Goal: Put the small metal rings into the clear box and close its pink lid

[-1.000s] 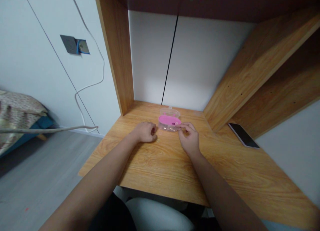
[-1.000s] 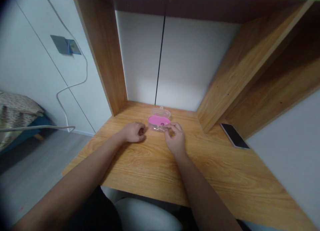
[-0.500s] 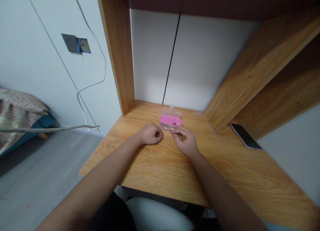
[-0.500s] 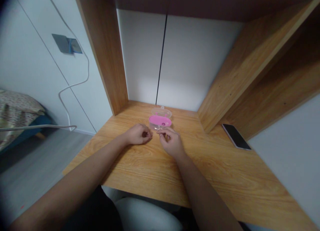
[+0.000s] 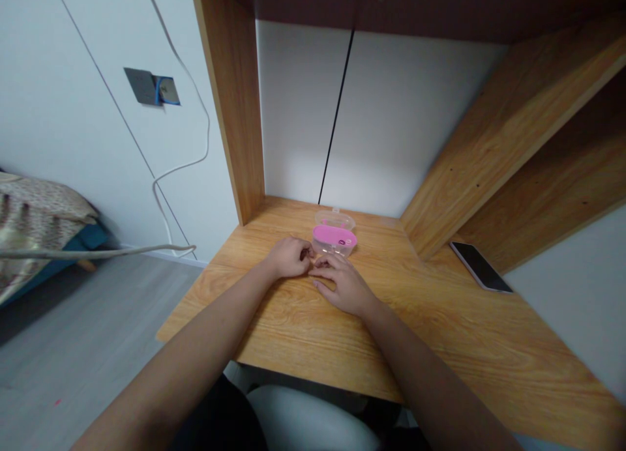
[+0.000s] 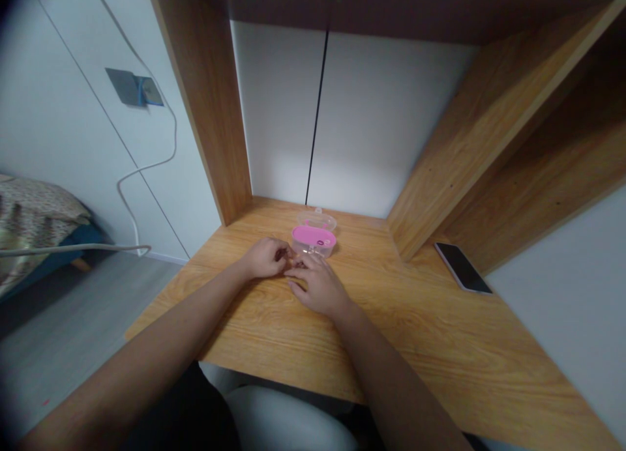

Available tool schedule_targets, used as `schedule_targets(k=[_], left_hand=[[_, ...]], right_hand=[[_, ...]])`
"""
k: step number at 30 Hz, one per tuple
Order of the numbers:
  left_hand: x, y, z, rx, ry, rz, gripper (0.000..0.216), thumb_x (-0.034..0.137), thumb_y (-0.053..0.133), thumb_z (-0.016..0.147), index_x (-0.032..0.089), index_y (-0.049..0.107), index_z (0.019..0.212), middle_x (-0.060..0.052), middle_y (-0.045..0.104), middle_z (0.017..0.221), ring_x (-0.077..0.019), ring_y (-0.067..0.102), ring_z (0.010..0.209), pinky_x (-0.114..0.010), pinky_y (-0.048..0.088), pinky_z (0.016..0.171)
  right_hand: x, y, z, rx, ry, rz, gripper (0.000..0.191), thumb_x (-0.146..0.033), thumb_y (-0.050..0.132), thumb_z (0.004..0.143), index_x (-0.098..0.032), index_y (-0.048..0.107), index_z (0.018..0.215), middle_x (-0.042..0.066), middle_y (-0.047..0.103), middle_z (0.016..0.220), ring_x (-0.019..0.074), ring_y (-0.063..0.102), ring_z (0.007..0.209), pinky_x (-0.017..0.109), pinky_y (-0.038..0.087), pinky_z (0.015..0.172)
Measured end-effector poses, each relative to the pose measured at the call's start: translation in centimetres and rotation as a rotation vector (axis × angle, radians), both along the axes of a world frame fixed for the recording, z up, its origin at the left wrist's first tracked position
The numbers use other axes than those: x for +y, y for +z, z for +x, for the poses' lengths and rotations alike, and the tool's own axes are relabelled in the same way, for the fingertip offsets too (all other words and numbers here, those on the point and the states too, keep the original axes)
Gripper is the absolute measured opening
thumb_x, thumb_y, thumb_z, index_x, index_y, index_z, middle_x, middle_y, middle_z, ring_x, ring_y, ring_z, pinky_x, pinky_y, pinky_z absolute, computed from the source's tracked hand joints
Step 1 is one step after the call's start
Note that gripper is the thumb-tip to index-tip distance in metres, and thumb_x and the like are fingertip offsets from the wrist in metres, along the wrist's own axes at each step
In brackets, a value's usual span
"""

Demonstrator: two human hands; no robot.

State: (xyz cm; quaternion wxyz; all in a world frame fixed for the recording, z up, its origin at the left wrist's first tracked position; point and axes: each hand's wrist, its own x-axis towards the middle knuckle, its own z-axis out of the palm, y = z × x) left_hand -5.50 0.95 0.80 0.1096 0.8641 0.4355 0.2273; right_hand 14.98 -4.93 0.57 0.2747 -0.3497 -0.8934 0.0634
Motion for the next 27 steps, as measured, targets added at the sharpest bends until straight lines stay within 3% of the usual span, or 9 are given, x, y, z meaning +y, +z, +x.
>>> schedule_targets(k=[6, 14, 22, 27], left_hand=[[-0.2, -0.1, 0.1, 0.026, -0.1, 0.013, 0.031, 0.021, 0.056, 0.075, 0.021, 0.074, 0.1, -0.003, 0.074, 0.078, -0.0192, 0.067, 0.074, -0.027, 0.049, 0.069], [0.1, -0.5, 0.2, 0.028, -0.088, 0.009, 0.018, 0.025, 0.057, 0.076, 0.02, 0.071, 0.086, -0.003, 0.072, 0.076, -0.0187, 0.064, 0.07, -0.027, 0.046, 0.066], [-0.1, -0.4, 0.2, 0.031, -0.134, 0.003, 0.011, 0.022, 0.057, 0.071, 0.02, 0.067, 0.075, -0.003, 0.07, 0.072, -0.0182, 0.063, 0.067, -0.027, 0.045, 0.065], [-0.2, -0.3, 0.2, 0.012, -0.15, -0.022, 0.01, 0.021, 0.056, 0.07, 0.02, 0.065, 0.074, -0.001, 0.068, 0.07, -0.0166, 0.062, 0.065, -0.026, 0.043, 0.063]], right_hand=[[0.1, 0.1, 0.3, -0.052, 0.04, -0.007, 0.021, -0.021, 0.063, 0.089, -0.026, 0.075, 0.105, 0.005, 0.071, 0.108, 0.0241, 0.06, 0.107, 0.045, 0.046, 0.098], [0.7, -0.2, 1.2, 0.022, -0.007, -0.012, 0.014, -0.017, 0.063, 0.086, -0.025, 0.075, 0.087, 0.002, 0.075, 0.091, 0.0222, 0.066, 0.092, 0.042, 0.05, 0.09], [1.0, -0.3, 1.7, 0.102, -0.045, -0.031, 0.015, -0.012, 0.065, 0.082, -0.025, 0.072, 0.086, 0.001, 0.075, 0.089, 0.0214, 0.066, 0.09, 0.04, 0.051, 0.09], [1.2, -0.8, 1.7, 0.075, -0.113, -0.063, 0.009, -0.025, 0.071, 0.083, -0.024, 0.072, 0.092, 0.005, 0.071, 0.096, 0.0232, 0.065, 0.097, 0.041, 0.051, 0.091]])
